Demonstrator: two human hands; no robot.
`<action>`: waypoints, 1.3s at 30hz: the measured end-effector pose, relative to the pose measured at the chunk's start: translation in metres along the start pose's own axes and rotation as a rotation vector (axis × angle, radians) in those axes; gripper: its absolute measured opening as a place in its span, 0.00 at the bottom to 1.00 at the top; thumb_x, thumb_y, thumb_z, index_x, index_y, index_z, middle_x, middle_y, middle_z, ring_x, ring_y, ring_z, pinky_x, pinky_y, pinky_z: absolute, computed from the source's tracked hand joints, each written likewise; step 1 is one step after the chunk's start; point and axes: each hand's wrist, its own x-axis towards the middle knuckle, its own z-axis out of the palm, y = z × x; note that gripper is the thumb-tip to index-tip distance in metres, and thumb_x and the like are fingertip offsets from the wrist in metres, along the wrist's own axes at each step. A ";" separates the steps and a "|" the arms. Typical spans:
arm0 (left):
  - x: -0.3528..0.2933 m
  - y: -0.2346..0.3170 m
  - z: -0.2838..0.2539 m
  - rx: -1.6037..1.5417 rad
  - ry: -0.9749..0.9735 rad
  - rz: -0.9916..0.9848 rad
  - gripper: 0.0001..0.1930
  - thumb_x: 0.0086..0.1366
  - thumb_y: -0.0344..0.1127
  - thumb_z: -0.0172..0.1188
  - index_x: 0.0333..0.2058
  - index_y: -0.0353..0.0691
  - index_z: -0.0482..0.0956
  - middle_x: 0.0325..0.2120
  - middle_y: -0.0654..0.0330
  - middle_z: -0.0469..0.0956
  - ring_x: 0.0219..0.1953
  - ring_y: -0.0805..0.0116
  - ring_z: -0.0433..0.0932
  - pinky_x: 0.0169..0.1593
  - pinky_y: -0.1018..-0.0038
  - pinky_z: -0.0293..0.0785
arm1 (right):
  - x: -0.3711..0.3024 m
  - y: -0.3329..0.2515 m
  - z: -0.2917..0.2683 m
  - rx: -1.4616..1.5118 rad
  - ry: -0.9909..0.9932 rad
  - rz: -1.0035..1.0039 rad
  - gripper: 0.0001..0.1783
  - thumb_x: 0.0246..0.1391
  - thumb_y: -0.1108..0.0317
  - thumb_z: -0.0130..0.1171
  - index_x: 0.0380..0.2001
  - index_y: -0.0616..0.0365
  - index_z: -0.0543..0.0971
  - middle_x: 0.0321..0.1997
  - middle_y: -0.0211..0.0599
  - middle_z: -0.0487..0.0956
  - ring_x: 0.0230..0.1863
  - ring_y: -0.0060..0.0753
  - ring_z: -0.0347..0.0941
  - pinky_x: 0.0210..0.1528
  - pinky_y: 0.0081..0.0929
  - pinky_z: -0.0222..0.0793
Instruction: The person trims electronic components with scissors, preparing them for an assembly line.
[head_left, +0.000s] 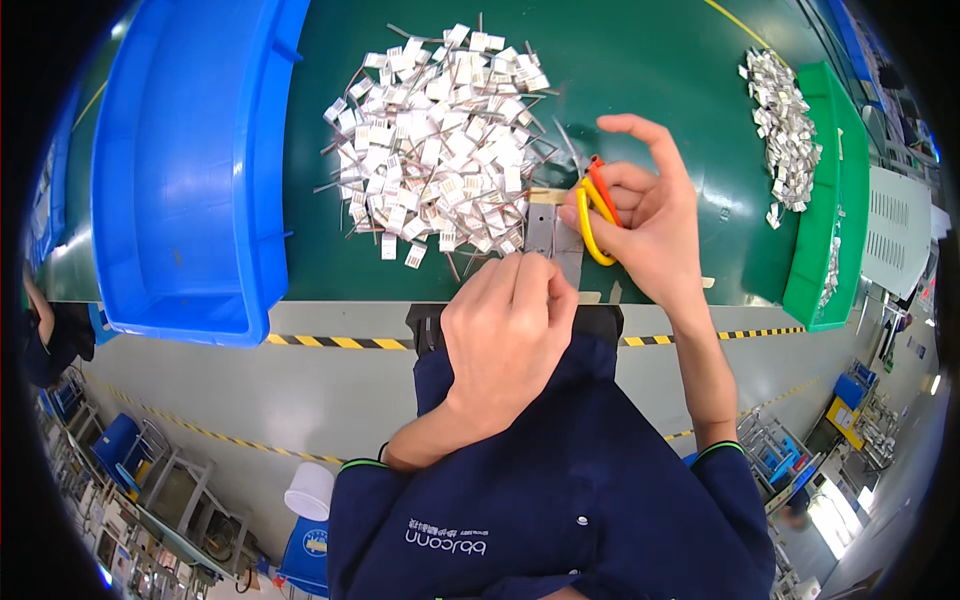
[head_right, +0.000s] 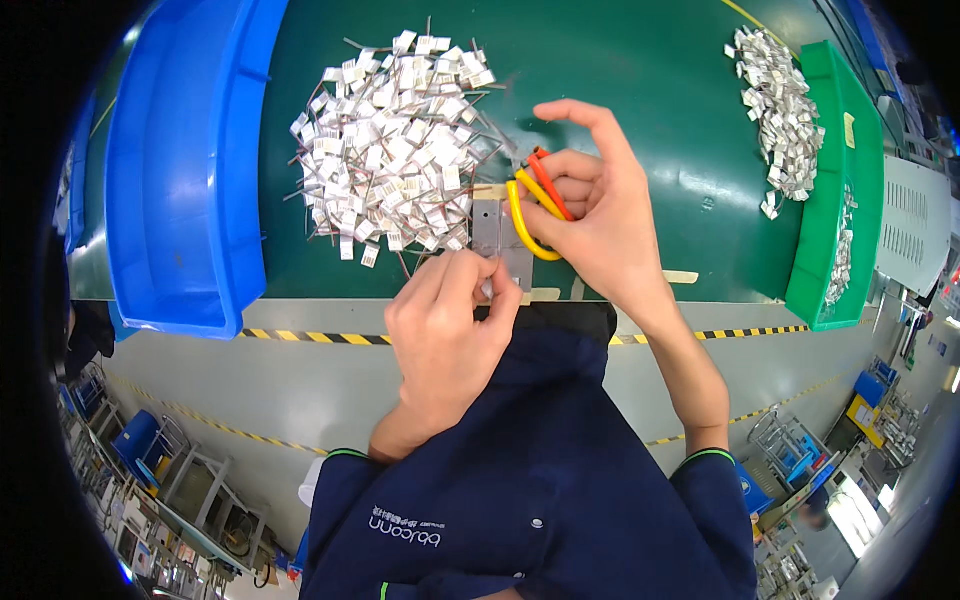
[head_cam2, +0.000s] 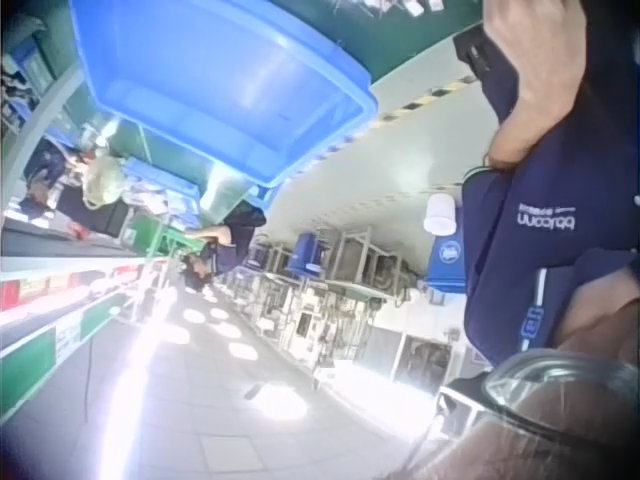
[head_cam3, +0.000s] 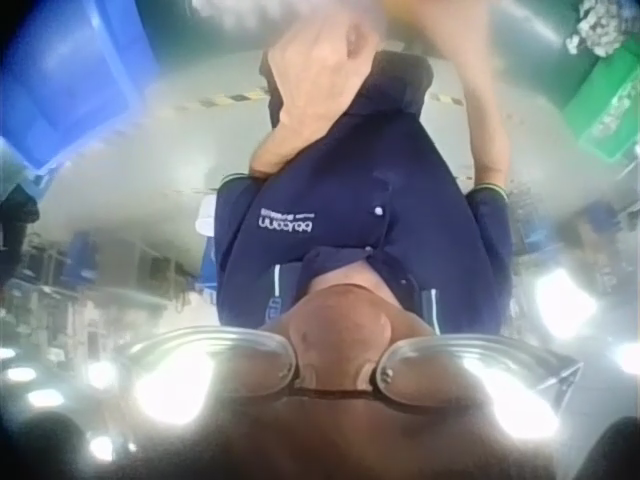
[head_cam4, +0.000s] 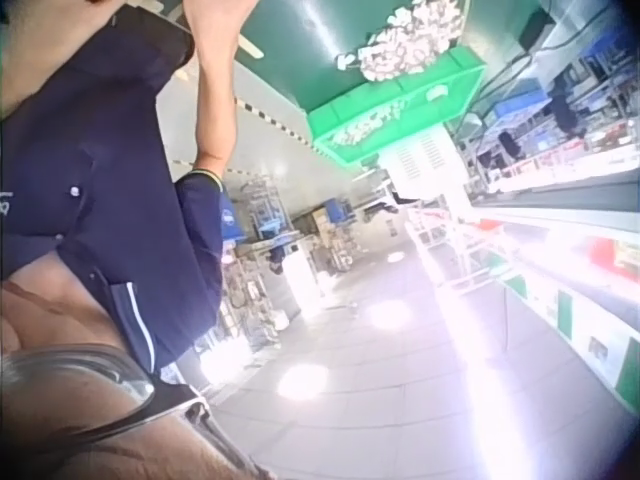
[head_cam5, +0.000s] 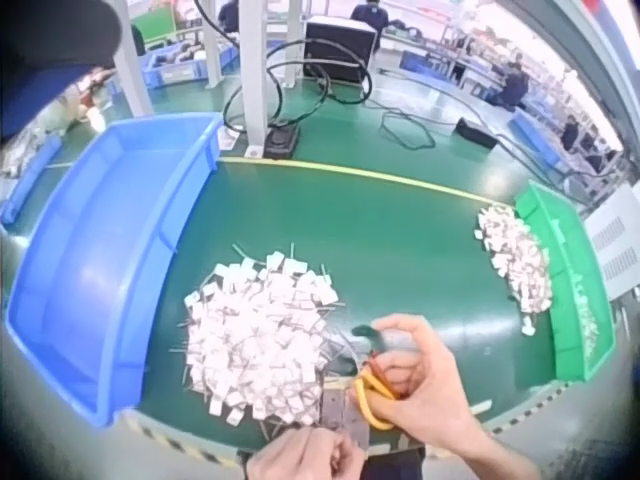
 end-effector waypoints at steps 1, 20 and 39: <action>0.000 0.000 0.001 -0.003 0.000 0.010 0.09 0.44 0.22 0.64 0.20 0.38 0.70 0.14 0.62 0.67 0.16 0.67 0.69 0.20 0.73 0.64 | -0.001 0.000 0.003 0.026 0.040 -0.027 0.30 0.44 0.85 0.61 0.51 0.60 0.63 0.27 0.37 0.78 0.27 0.18 0.75 0.26 0.12 0.68; -0.007 0.003 0.005 0.046 0.055 0.010 0.11 0.42 0.21 0.63 0.18 0.39 0.68 0.10 0.64 0.60 0.13 0.68 0.62 0.18 0.72 0.59 | 0.009 -0.016 -0.055 -0.135 -0.623 0.415 0.08 0.43 0.77 0.58 0.28 0.72 0.74 0.24 0.44 0.80 0.21 0.23 0.76 0.25 0.15 0.70; -0.007 0.006 0.000 0.057 -0.001 0.008 0.12 0.41 0.21 0.63 0.17 0.40 0.67 0.10 0.65 0.61 0.13 0.68 0.62 0.18 0.72 0.60 | 0.012 -0.022 -0.049 -0.239 -0.581 0.434 0.06 0.43 0.78 0.60 0.25 0.72 0.77 0.19 0.38 0.78 0.17 0.17 0.69 0.18 0.14 0.62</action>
